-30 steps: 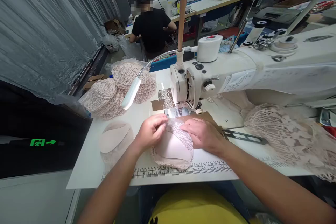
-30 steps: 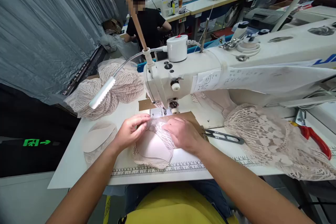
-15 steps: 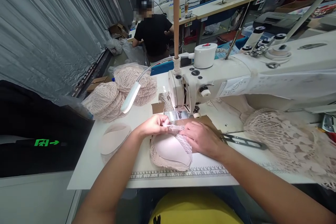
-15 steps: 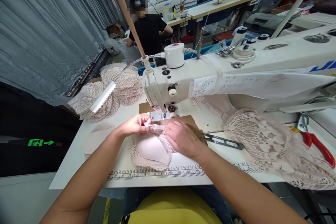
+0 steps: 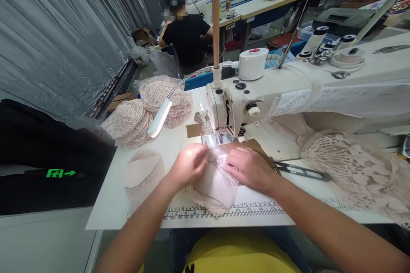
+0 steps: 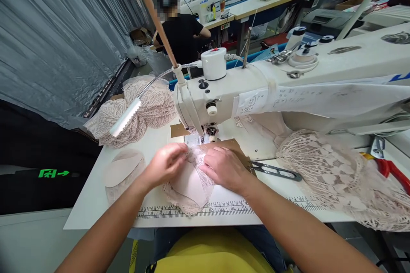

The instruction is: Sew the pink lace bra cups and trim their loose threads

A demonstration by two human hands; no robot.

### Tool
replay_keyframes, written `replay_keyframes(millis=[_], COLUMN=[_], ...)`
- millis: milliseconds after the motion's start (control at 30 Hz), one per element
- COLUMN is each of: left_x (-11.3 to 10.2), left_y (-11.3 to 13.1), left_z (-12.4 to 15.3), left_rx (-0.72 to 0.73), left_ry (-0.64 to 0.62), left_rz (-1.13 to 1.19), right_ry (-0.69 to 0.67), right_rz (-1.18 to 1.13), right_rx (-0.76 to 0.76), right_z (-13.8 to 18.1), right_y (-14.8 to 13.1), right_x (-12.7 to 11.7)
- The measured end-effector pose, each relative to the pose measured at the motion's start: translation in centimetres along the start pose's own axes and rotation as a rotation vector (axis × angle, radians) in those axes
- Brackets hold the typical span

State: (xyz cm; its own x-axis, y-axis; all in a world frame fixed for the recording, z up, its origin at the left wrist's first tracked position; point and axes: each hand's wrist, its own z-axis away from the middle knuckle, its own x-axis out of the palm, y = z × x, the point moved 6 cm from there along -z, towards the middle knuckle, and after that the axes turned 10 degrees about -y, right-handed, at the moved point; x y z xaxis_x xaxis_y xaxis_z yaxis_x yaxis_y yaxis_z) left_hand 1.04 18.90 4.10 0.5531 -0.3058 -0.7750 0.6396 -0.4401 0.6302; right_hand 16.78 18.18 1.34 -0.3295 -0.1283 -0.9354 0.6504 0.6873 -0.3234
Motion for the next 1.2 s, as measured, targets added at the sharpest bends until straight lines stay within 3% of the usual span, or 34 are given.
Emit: replay_keyframes(millis=[67,167,333,500,733,1033,1200], left_x=[2.2,3.5,3.4,3.8,4.0,3.6,2.7], left_y=[1.0,1.4,1.4,1.4,1.2,-0.1,0.1], left_z=[-0.4,-1.0,-1.9,-2.7,-3.4,-4.2,-3.2], left_rx=[0.066,0.102,0.085,0.041,0.087,0.206,0.223], left_ry=[-0.106,-0.133,-0.133,-0.154,-0.142,-0.251,-0.251], left_rz=[-0.117,-0.222,-0.290,-0.424,-0.461,-0.438,-0.429], right_ry=[0.043,0.072,-0.033,-0.039,-0.013,0.030,0.058], right_rz=[0.031,0.051,0.199,0.263,0.240,0.135,0.068], right_rx=[0.030,0.062,0.159,0.233,0.256,0.245,0.221], right_z=[0.2,0.2,-0.2,-0.2,-0.3,-0.5,-0.2], right_y=[0.3,0.5,0.6,0.9,1.5,1.2,1.8], right_x=[-0.3,-0.4,0.4,0.7,0.8,0.5,0.3])
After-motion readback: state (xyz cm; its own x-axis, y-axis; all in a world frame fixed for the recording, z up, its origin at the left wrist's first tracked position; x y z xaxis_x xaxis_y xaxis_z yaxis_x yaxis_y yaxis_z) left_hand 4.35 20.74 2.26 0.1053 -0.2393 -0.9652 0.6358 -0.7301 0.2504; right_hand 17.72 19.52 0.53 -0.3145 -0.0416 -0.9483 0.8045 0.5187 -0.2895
